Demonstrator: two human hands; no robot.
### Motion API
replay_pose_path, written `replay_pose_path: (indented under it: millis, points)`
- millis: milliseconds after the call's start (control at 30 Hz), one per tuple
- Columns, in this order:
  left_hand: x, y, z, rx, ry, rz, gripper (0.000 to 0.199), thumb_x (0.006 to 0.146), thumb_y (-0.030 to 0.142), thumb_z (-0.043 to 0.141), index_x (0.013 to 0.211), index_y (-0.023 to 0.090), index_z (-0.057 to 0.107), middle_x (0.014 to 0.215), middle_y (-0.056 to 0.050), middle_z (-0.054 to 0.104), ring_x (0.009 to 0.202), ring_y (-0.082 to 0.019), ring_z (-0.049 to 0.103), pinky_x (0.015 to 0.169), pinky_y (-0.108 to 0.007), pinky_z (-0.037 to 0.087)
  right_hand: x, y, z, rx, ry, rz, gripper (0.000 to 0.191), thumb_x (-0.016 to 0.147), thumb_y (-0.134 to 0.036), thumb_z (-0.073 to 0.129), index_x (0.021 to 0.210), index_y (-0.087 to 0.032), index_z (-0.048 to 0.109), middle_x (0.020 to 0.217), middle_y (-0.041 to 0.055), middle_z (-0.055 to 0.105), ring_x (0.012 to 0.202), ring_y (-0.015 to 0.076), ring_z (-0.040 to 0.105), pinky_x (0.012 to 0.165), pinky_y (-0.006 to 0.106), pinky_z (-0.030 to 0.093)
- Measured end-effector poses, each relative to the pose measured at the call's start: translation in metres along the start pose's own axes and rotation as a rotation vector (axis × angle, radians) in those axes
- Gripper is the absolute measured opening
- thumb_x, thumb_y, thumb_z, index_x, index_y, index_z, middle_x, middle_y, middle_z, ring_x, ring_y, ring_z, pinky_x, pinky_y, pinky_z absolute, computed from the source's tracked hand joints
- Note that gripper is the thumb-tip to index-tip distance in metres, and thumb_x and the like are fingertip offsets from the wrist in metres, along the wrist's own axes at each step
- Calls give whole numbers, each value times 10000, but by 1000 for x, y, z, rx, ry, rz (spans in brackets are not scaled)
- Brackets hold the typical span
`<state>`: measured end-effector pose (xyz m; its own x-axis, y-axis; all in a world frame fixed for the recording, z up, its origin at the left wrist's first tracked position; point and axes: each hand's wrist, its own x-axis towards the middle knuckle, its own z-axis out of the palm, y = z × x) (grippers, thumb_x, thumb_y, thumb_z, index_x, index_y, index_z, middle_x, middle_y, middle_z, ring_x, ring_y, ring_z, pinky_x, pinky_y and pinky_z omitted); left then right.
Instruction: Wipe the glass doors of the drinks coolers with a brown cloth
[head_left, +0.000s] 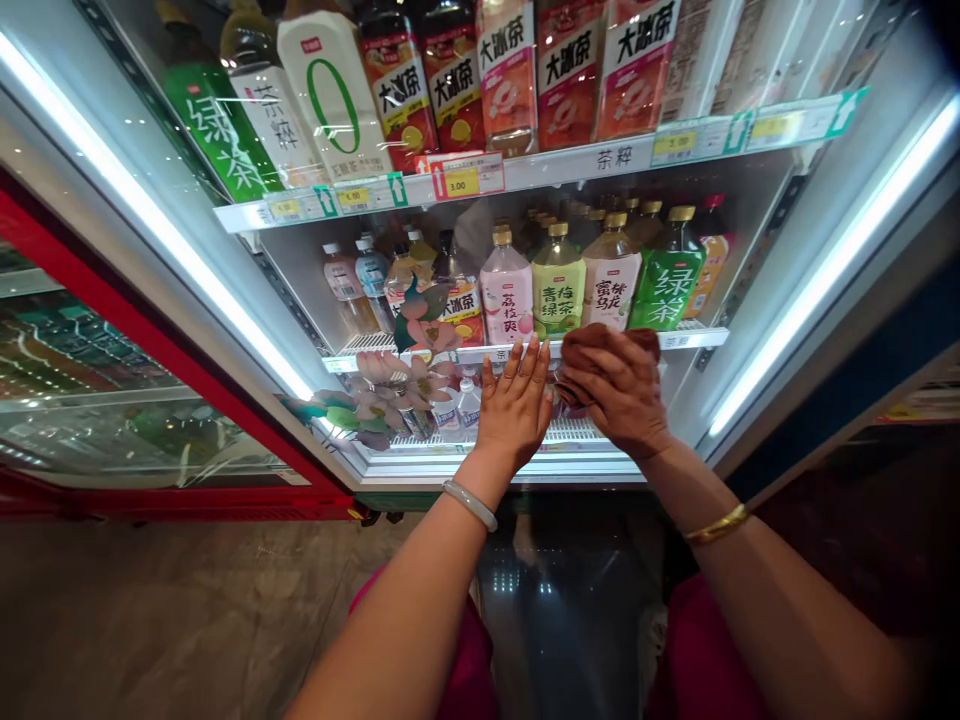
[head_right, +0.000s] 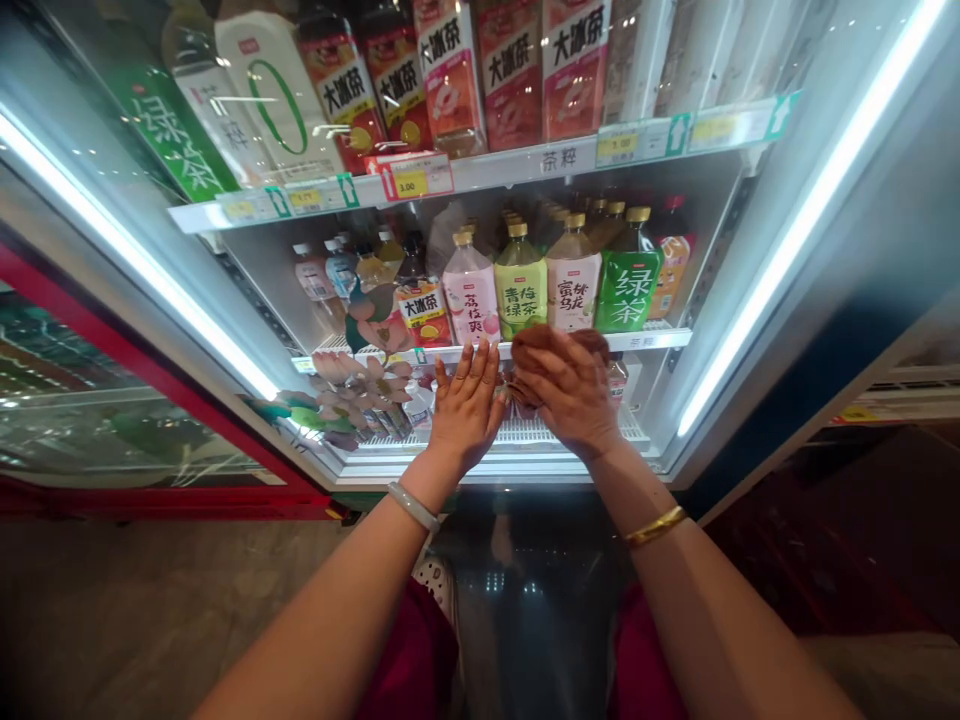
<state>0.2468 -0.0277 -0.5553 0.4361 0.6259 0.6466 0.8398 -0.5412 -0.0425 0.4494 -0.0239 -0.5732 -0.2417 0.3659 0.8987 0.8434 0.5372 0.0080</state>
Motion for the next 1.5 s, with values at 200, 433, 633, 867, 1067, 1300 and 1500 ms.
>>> replay_pose_path:
  millis: [200,433,633,867,1067,1300,1500]
  points:
    - [-2,-13,-4,34,37,-54,664,1036,277,383,1666,153,217,1731,-109,262,1642,-223,94,1320,-535,-83,18,-42,24,-72,180,139,379,905,-285,634,1277,-307,710,1464,52,609,1545,319,325,1245,572,352]
    - [0,-23,2,23,91,-17,649,1031,257,358,1660,150,244,1740,-98,241,1640,-189,111,1320,-468,-107,18,-28,16,22,129,-42,367,909,-257,640,1256,-347,717,1389,25,650,1489,307,408,1232,548,369]
    - [2,-22,9,24,92,-28,652,1025,288,383,1649,133,279,1736,-118,244,1641,-218,111,1327,-489,-85,35,-52,26,-20,236,122,444,920,-249,623,1357,-319,663,1486,73,576,1539,354,310,1243,615,321]
    - [-14,-40,10,25,99,14,658,1013,242,388,1644,99,269,1739,-120,236,1641,-198,27,1346,-434,18,17,-46,30,-48,157,-83,370,920,-299,683,1285,-360,694,1291,-5,707,1396,266,511,1184,452,434]
    - [-26,-43,16,-41,175,10,716,985,221,407,1647,49,194,1754,-160,139,1635,-222,-50,1346,-448,69,15,-65,40,-92,208,1,340,915,-230,653,1249,-257,709,1340,46,690,1448,294,452,1200,465,399]
    - [-39,-44,34,-34,147,26,804,961,204,458,1675,109,101,1753,-152,114,1634,-253,-10,1342,-511,72,-2,-49,28,-147,57,-204,224,929,-311,713,1151,-326,738,1235,-18,746,1346,236,561,1185,436,415]
    - [-38,-48,36,2,153,33,792,981,241,477,1673,100,119,1748,-154,146,1633,-253,-15,1345,-505,53,0,-62,38,-55,80,-98,260,916,-224,683,1162,-276,746,1308,49,701,1457,276,436,1195,444,395]
